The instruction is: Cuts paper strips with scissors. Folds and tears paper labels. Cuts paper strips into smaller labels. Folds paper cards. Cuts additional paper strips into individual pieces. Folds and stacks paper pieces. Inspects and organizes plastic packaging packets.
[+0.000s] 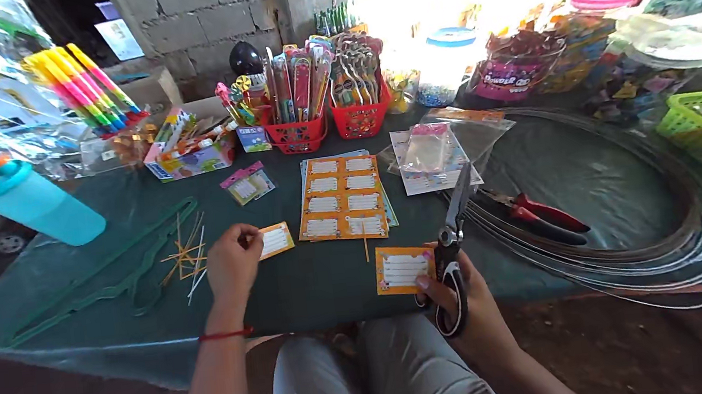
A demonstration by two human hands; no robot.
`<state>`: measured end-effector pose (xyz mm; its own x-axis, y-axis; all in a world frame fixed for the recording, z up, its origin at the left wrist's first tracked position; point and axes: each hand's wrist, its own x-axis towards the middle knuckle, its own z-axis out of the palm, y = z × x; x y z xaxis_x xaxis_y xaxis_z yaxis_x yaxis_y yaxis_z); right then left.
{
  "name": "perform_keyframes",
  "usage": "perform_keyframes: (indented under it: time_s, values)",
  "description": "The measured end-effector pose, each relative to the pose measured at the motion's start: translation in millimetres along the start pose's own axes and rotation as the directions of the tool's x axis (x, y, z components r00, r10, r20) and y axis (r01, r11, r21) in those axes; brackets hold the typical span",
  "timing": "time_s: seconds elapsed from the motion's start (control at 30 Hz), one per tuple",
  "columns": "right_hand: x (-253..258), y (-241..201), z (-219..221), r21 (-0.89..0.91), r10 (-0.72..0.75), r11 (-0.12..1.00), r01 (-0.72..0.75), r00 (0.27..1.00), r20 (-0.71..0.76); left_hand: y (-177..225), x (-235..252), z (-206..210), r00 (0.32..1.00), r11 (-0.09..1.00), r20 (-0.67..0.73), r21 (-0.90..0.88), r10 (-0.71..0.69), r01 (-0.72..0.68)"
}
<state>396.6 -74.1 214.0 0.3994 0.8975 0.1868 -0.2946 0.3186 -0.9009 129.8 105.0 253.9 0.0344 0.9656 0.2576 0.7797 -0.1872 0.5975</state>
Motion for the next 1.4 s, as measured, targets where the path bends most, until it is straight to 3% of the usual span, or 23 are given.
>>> perform_keyframes:
  time_s: [0.07,0.17,0.2,0.27,0.33,0.4,0.53,0.6,0.67,0.77,0.9,1.1,1.4]
  values:
    - [2,-1,-3,-0.063,0.031,0.998,-0.025,0.996,0.089,4,1,-4,0.998,0.995,0.038,0.085,0.058,-0.062]
    - [12,-17,-8,-0.309,0.153,0.949,-0.056,0.942,0.300,21,-20,1,0.942,0.938,0.124,-0.202,0.311,-0.283]
    - [17,-24,-6,-0.405,0.204,0.913,-0.046,0.911,0.358,32,-33,1,0.892,0.883,0.235,-0.374,0.385,-0.283]
    - [25,-35,0,-0.532,0.277,0.847,0.005,0.850,0.449,51,-57,3,0.683,0.714,0.430,-0.673,0.590,-0.193]
    - [32,-38,5,-0.541,0.238,0.837,0.082,0.835,0.496,59,-68,7,0.511,0.600,0.447,-0.780,0.734,-0.179]
    - [34,-36,8,-0.474,0.119,0.871,0.130,0.880,0.460,62,-74,12,0.553,0.569,0.396,-0.803,0.733,-0.179]
    - [28,-20,3,-0.242,-0.113,0.951,0.191,0.946,0.302,66,-85,19,0.840,0.595,0.212,-0.789,0.499,-0.155]
    - [16,-12,-1,-0.185,-0.138,0.962,0.200,0.942,0.305,70,-89,26,0.939,0.548,0.084,-0.828,0.332,-0.120]
    - [-1,-3,-4,-0.177,-0.080,0.972,0.154,0.927,0.367,76,-91,31,0.979,0.447,0.005,-0.890,0.204,-0.088]
    - [-23,7,-5,-0.195,0.031,0.978,0.070,0.880,0.474,84,-92,38,0.989,0.364,-0.057,-0.925,0.136,-0.104]
    - [-38,3,0,-0.217,0.141,0.976,-0.025,0.833,0.536,90,-97,45,0.973,0.370,-0.149,-0.906,0.174,-0.205]
    - [-40,-1,5,-0.240,0.091,0.969,0.053,0.830,0.551,99,-100,45,0.938,0.404,-0.259,-0.852,0.230,-0.334]
    - [-40,4,1,-0.212,0.052,0.974,0.075,0.842,0.537,102,-99,46,0.934,0.482,-0.271,-0.802,0.234,-0.353]
